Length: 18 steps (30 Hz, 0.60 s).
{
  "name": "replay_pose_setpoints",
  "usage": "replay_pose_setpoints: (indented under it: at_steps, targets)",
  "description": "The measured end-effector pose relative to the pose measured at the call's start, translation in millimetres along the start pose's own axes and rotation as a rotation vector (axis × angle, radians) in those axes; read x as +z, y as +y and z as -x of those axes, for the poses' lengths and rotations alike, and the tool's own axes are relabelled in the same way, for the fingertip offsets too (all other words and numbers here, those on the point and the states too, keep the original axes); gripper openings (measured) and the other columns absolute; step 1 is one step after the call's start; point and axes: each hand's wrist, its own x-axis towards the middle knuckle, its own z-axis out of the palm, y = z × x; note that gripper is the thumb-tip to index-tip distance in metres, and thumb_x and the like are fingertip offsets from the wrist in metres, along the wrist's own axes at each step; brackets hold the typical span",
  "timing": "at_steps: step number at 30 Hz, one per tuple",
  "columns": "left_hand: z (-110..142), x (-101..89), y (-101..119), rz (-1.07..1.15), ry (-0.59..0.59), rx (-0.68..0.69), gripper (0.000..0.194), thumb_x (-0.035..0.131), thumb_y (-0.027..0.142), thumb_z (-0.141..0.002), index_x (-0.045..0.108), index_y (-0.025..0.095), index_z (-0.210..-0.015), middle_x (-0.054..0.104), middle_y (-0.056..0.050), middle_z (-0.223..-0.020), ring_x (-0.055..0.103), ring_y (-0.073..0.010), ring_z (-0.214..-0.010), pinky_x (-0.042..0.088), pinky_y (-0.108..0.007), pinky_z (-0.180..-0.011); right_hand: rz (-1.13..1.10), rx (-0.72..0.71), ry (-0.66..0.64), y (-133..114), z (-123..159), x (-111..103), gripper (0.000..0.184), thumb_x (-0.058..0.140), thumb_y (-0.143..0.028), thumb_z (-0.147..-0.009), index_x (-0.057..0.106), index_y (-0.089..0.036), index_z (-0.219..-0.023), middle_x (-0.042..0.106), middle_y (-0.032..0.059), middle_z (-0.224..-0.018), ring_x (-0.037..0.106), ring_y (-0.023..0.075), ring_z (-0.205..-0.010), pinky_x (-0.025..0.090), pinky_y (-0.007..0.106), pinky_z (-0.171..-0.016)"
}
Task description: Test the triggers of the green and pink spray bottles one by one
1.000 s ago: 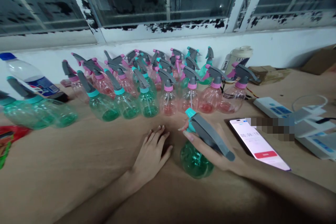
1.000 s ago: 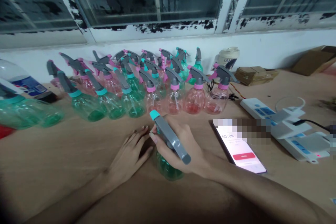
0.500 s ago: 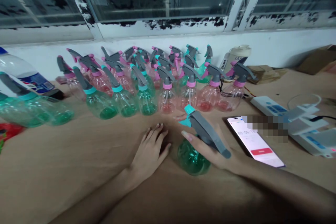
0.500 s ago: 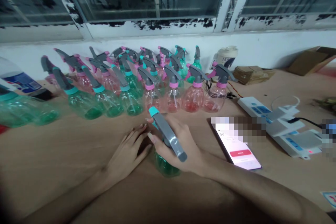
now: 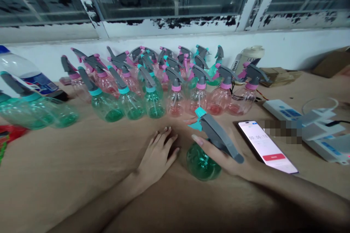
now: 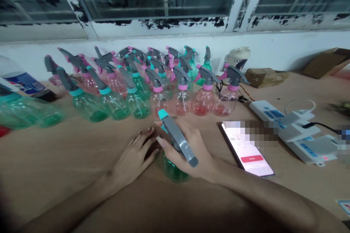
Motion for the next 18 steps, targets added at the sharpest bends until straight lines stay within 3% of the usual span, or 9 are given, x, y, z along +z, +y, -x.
replay_pose_setpoints:
  at_steps: [8,12,18]
  targets:
    - [-0.4,-0.6,0.3,0.007,-0.012,-0.006,0.034,0.044,0.029,-0.091,0.049,0.013,-0.121,0.048,-0.015,-0.132,0.041,-0.0282,-0.125,0.035,-0.049,-0.101,0.051,0.025,-0.053,-5.1,-4.3,-3.7,0.004,0.054,-0.026,-0.083,0.056,-0.024,-0.085,0.066,0.0024,-0.078,0.065,0.0192,-0.072,0.051,0.033,-0.063]
    - [-0.2,-0.3,0.0,0.005,0.007,-0.007,0.034,0.044,0.030,-0.091,0.048,0.015,-0.121,0.048,-0.014,-0.132,0.042,-0.0278,-0.124,0.036,-0.048,-0.100,0.032,0.022,-0.078,-4.8,-3.8,-4.9,0.005,0.054,-0.028,-0.083,0.055,-0.024,-0.084,0.062,-0.0002,-0.069,0.060,0.0153,-0.057,0.050,0.031,-0.056]
    - [-0.2,0.0,0.4,0.003,0.001,-0.023,0.035,0.045,0.029,-0.090,0.048,0.013,-0.121,0.048,-0.015,-0.133,0.044,-0.0282,-0.123,0.036,-0.047,-0.101,-0.034,-0.053,-0.038,-0.9,-2.0,-2.7,0.017,0.059,-0.025,-0.080,0.059,-0.025,-0.097,0.065,0.0048,-0.098,0.064,0.0207,-0.090,0.052,0.034,-0.080]
